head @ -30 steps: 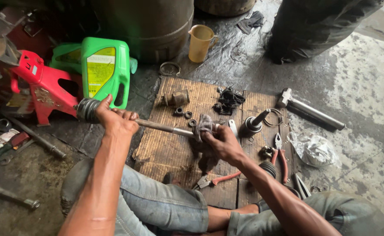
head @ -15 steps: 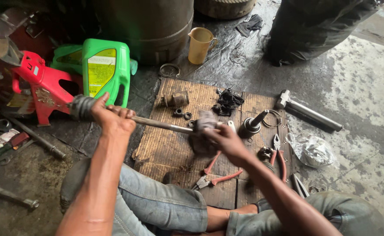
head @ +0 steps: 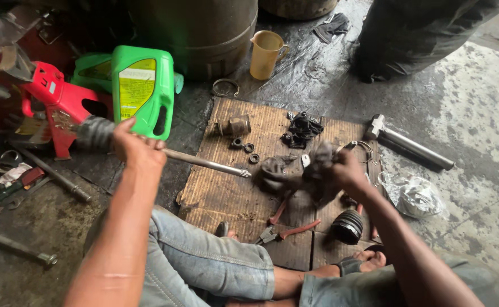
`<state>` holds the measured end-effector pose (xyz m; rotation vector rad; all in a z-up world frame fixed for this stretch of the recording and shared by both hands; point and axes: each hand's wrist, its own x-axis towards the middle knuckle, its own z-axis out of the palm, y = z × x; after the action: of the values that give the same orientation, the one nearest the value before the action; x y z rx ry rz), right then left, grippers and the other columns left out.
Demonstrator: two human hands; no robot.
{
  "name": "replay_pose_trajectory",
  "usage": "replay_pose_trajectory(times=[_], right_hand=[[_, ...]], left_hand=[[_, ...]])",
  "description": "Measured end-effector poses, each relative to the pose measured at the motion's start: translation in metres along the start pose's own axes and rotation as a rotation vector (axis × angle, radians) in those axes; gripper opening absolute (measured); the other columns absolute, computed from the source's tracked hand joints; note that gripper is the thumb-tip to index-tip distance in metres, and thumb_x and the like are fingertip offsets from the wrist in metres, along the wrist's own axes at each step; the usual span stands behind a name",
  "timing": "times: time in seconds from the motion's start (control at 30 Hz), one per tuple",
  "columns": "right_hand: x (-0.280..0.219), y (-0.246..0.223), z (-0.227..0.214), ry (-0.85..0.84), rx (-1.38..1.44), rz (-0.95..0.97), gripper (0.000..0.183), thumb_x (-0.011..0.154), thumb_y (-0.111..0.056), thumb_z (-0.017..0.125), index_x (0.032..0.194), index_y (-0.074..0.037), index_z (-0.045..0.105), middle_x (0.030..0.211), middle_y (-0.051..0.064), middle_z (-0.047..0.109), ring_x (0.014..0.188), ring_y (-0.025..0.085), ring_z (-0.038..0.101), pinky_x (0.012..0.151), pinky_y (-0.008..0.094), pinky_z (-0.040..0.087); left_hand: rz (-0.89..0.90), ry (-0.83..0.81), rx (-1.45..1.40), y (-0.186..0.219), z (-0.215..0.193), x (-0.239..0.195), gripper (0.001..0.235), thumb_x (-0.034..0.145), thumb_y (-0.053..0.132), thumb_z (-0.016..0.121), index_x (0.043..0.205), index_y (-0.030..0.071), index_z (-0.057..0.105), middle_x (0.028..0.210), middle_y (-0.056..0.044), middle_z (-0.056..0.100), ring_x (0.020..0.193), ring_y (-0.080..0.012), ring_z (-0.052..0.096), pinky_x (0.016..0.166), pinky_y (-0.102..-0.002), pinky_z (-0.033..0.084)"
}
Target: The person sits on the floor and cleans a cylindrical metal part with a rag. They then use a flat metal tool to scrape the inside of the part and continue wiping it down with the rag.
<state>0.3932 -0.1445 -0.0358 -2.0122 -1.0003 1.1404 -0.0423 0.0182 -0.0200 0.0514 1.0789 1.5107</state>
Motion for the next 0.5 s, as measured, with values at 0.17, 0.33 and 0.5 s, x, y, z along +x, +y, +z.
replay_pose_trajectory(times=[0.17, 0.33, 0.5], right_hand=[[0.009, -0.008, 0.006, -0.118, 0.009, -0.171, 0.025, 0.092, -0.008, 0.067, 0.115, 0.001, 0.066, 0.096, 0.014, 0.074, 0.073, 0.018, 0.068, 0.064, 0.031, 0.059], [-0.011, -0.035, -0.010, 0.336, -0.083, -0.648, 0.010, 0.106, -0.007, 0.065, 0.108, 0.002, 0.067, 0.091, 0.011, 0.070, 0.080, 0.013, 0.060, 0.069, 0.029, 0.053], [-0.033, -0.051, -0.032, 0.268, -0.064, -0.935, 0.020, 0.095, -0.005, 0.066, 0.115, -0.005, 0.070, 0.096, 0.004, 0.073, 0.086, 0.010, 0.068, 0.074, 0.027, 0.057]], left_hand=[[-0.170, 0.060, 0.073, -0.066, -0.006, -0.018, 0.029, 0.093, 0.047, 0.059, 0.089, 0.019, 0.052, 0.057, 0.005, 0.028, 0.042, -0.0112, 0.028, 0.044, -0.030, 0.030], [-0.301, 0.108, 0.103, -0.147, -0.017, -0.029, 0.052, 0.092, 0.052, 0.070, 0.074, 0.016, 0.036, 0.054, 0.000, 0.030, 0.041, -0.0192, 0.035, 0.044, -0.041, 0.039], [-0.415, 0.210, 0.295, -0.194, -0.046, -0.043, 0.048, 0.088, 0.045, 0.072, 0.086, 0.011, 0.038, 0.070, -0.006, 0.033, 0.058, -0.0238, 0.038, 0.055, -0.043, 0.041]])
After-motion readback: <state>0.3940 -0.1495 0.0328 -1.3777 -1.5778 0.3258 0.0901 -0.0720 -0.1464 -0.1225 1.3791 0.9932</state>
